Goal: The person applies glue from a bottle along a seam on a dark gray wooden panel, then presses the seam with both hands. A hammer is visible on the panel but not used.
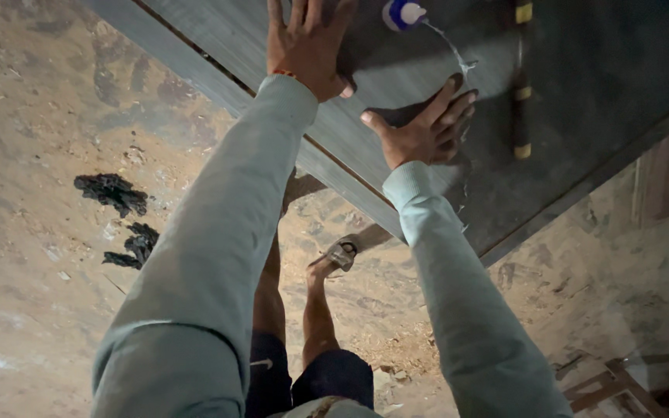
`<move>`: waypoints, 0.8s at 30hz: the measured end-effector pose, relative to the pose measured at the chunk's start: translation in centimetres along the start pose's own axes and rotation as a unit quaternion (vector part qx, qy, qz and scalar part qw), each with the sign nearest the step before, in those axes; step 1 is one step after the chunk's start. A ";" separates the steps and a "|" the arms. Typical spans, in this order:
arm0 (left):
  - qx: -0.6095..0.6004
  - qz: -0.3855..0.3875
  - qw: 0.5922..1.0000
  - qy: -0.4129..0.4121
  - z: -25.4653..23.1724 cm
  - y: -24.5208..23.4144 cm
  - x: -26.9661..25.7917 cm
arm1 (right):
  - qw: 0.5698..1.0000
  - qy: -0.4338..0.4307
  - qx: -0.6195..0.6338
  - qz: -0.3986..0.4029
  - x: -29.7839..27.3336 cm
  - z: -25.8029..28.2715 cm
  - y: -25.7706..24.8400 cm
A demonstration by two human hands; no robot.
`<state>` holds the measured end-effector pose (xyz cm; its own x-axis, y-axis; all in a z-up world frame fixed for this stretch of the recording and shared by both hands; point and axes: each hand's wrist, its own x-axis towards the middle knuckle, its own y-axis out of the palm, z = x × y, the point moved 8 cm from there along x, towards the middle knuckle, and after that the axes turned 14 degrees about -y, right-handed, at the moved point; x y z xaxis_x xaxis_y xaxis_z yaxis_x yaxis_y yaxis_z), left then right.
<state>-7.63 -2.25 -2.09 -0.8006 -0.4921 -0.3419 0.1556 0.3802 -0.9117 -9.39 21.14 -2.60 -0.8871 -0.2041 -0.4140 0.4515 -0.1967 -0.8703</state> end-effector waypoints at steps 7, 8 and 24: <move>-0.022 0.039 0.999 -0.024 0.5 0.1 -0.5 | 1.000 0.013 -0.002 0.006 0.2 -0.5 1.0; -0.020 0.035 0.999 -0.026 0.5 0.1 -0.5 | 1.000 0.015 -0.004 0.008 0.2 -0.6 1.1; 0.004 -0.015 1.000 -0.023 0.3 0.8 -0.4 | 0.999 -0.009 0.040 -0.008 0.1 -0.8 1.8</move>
<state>-7.03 -1.99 -2.74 -0.7770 -0.5390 -0.3251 0.1369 0.3594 -0.9231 -8.71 21.51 -4.38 -0.8929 -0.2175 -0.3943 0.4437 -0.2752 -0.8529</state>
